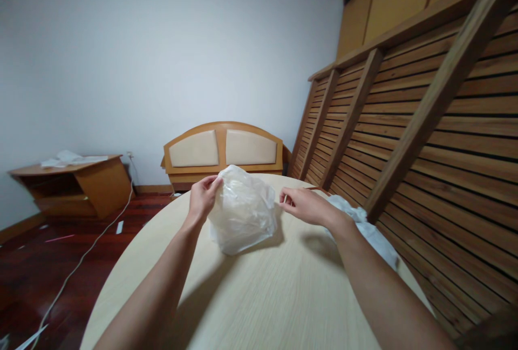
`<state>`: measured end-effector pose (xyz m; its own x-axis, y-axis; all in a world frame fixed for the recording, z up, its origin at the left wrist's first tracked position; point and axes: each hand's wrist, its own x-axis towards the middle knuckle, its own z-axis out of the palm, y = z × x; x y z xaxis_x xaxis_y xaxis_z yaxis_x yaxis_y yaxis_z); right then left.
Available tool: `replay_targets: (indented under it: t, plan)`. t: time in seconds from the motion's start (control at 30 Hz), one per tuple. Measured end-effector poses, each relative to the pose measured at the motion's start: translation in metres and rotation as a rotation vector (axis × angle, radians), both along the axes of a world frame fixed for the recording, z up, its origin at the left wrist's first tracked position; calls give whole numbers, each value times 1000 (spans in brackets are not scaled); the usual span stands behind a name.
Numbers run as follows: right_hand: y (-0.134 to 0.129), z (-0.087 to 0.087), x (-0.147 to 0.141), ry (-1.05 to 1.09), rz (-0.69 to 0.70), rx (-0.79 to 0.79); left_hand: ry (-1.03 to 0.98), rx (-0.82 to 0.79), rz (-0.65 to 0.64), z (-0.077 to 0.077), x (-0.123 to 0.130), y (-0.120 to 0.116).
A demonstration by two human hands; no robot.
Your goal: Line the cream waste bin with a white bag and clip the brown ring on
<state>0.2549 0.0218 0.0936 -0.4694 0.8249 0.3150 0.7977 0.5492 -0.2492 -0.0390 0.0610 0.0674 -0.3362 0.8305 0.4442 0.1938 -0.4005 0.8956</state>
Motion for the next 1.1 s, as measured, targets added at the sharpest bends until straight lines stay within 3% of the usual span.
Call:
replay_targets:
  t: [0.23,0.43,0.73,0.97,1.1]
  plan:
    - [-3,7,-10,132,50,204,610,228,-98,4,32,-22]
    - [-2,7,-17,239,261,371,868,381,-218,3,51,-34]
    - [-3,10,-8,169,362,222,893,448,-340,1,54,-37]
    - [-7,12,-9,30,258,72,983,479,-369,-2,56,-41]
    - [-12,14,-8,-4,239,-31,1054,471,-467,4,59,-48]
